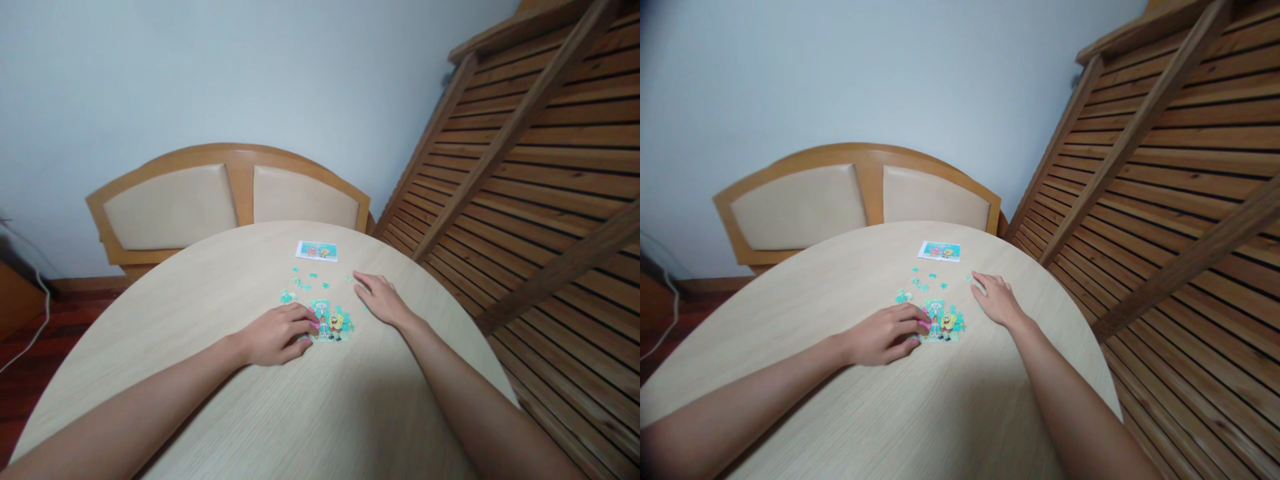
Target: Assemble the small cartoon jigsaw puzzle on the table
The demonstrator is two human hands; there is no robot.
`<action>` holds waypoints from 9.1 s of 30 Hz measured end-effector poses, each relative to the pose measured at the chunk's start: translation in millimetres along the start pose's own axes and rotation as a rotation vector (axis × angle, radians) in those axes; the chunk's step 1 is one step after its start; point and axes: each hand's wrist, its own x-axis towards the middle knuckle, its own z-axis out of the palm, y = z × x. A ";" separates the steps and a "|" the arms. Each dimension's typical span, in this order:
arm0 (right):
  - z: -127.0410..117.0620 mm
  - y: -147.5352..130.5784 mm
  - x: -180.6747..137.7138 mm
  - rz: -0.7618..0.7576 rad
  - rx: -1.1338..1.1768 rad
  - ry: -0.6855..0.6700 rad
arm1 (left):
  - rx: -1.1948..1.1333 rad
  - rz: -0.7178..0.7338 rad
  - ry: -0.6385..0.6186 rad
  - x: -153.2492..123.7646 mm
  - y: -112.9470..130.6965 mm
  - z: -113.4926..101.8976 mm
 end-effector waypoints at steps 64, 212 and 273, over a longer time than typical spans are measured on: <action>-8.6 -48.4 -5.7 -0.086 0.580 -0.206 | -0.055 0.069 -0.004 1.2 3.8 2.0; -43.5 -8.9 -14.4 -0.044 0.519 -0.355 | 0.045 -0.089 0.014 -2.6 -9.0 1.1; -39.4 -47.4 -19.1 -0.089 0.398 -0.494 | 0.057 -0.087 0.016 1.4 -7.0 0.9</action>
